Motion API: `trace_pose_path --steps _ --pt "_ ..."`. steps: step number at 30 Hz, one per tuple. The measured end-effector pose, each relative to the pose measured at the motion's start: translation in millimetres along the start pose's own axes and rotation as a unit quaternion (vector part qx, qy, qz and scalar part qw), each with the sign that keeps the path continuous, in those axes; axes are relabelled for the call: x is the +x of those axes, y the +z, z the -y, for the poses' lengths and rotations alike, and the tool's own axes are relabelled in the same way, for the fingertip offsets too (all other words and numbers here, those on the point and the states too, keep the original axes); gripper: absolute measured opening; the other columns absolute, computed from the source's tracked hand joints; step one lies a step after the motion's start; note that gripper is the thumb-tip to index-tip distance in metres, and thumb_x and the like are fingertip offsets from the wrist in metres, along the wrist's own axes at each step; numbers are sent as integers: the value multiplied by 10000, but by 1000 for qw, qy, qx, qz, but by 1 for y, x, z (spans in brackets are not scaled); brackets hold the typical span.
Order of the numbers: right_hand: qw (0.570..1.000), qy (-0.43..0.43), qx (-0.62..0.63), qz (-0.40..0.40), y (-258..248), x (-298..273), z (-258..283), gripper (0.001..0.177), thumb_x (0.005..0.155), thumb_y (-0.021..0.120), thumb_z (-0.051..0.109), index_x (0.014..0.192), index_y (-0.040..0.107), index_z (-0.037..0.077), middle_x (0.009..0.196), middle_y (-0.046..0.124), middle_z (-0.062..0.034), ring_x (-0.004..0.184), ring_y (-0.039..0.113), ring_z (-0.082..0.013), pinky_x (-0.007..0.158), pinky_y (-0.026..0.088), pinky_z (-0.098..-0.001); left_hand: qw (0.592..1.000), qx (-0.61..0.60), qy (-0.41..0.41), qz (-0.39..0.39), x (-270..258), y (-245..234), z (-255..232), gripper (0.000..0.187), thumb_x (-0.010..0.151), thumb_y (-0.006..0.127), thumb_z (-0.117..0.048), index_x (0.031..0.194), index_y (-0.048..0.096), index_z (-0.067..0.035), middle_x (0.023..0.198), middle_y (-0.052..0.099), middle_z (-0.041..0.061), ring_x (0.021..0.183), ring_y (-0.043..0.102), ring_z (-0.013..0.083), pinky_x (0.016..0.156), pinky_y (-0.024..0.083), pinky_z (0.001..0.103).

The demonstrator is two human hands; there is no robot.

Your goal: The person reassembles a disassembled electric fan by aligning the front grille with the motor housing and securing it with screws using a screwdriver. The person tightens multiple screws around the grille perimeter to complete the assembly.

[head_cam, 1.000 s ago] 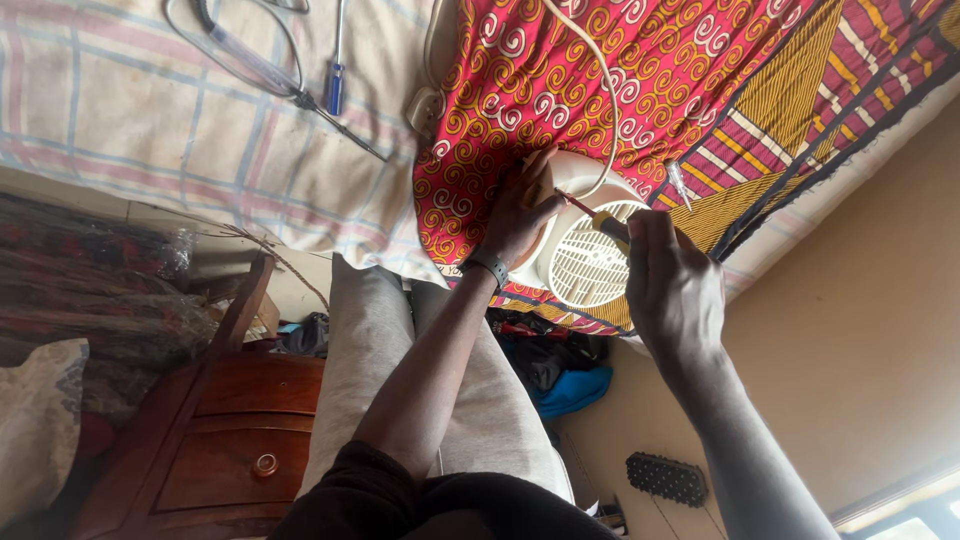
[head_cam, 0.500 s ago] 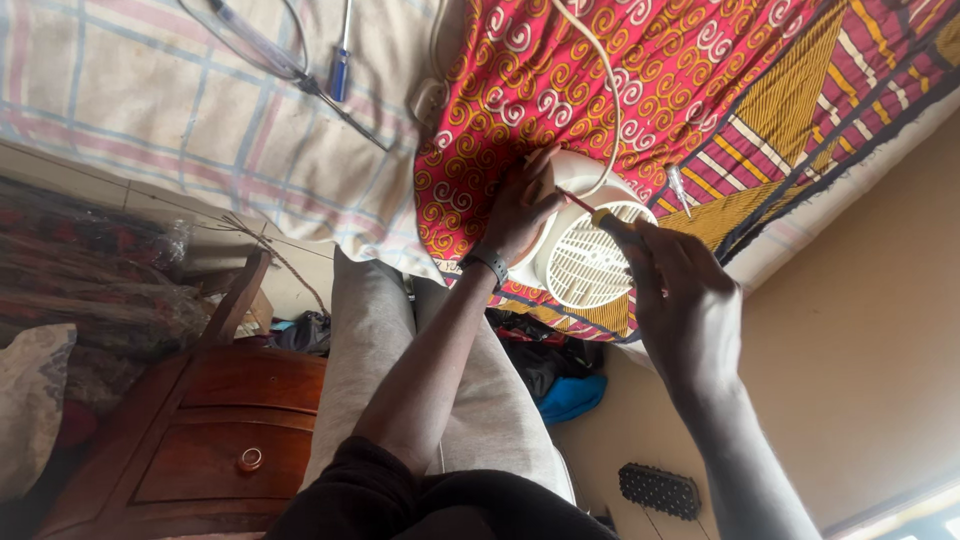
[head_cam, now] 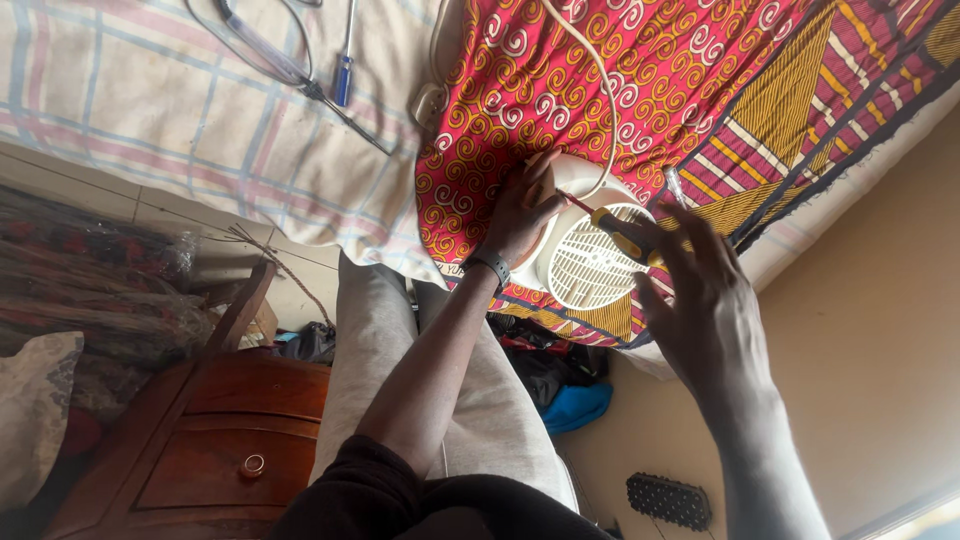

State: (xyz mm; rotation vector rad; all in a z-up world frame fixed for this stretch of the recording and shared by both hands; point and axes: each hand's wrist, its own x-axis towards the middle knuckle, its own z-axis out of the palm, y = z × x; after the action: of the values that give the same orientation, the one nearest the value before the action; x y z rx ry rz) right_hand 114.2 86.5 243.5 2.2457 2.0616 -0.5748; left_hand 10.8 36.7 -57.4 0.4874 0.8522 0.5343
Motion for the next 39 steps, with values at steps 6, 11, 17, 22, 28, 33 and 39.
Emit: trace_pose_path --steps 6,11,17,22,28,33,39 --pt "988 129 75 46 19 -15 -8 325 959 729 140 1274 685 71 1041 733 -130 824 746 -274 692 592 -377 1000 21 17 3 -1 -4 -3 731 883 728 -89 1557 462 -181 1623 386 162 1532 349 257 1245 319 394" --pt "981 187 -4 42 40 -21 -13 291 1010 743 311 1097 689 38 863 724 -161 738 724 -324 619 562 -420 995 99 32 -7 -2 -1 -8 718 885 738 -114 1550 471 -168 1599 433 180 1512 387 275 1245 311 391" --pt "958 237 -98 125 27 -4 -6 375 1009 698 431 1088 702 65 834 719 -155 728 711 -328 657 555 -439 1000 1 -5 6 -3 1 -8 727 884 705 -124 1568 460 -136 1568 459 173 1436 460 282 1190 388 399" --pt "995 -48 85 3 -1 -7 -2 372 864 702 57 1236 695 53 1043 666 -169 877 699 -362 756 579 -452 999 25 38 15 -7 -1 -8 730 868 732 -100 1546 459 -124 1589 411 137 1459 398 229 1175 388 385" --pt "993 101 62 18 31 -20 -14 228 1019 714 171 1165 699 -3 975 695 -192 766 707 -371 651 565 -449 995 88 53 0 -5 -6 -1 700 903 722 -90 1558 481 -132 1577 472 144 1466 448 250 1211 384 375" --pt "975 187 -48 110 42 -10 -18 284 1099 629 272 935 659 41 828 700 -170 750 713 -365 676 554 -478 998 30 53 7 -4 -3 0 716 879 734 -74 1545 477 -130 1590 430 150 1495 388 264 1219 344 379" --pt "995 -58 -20 81 32 -5 -13 286 859 666 140 1129 659 45 837 683 -187 750 697 -378 605 545 -477 991 118 58 -4 -9 -3 -5 722 877 777 -66 1536 493 -142 1569 459 140 1488 399 248 1234 318 365"
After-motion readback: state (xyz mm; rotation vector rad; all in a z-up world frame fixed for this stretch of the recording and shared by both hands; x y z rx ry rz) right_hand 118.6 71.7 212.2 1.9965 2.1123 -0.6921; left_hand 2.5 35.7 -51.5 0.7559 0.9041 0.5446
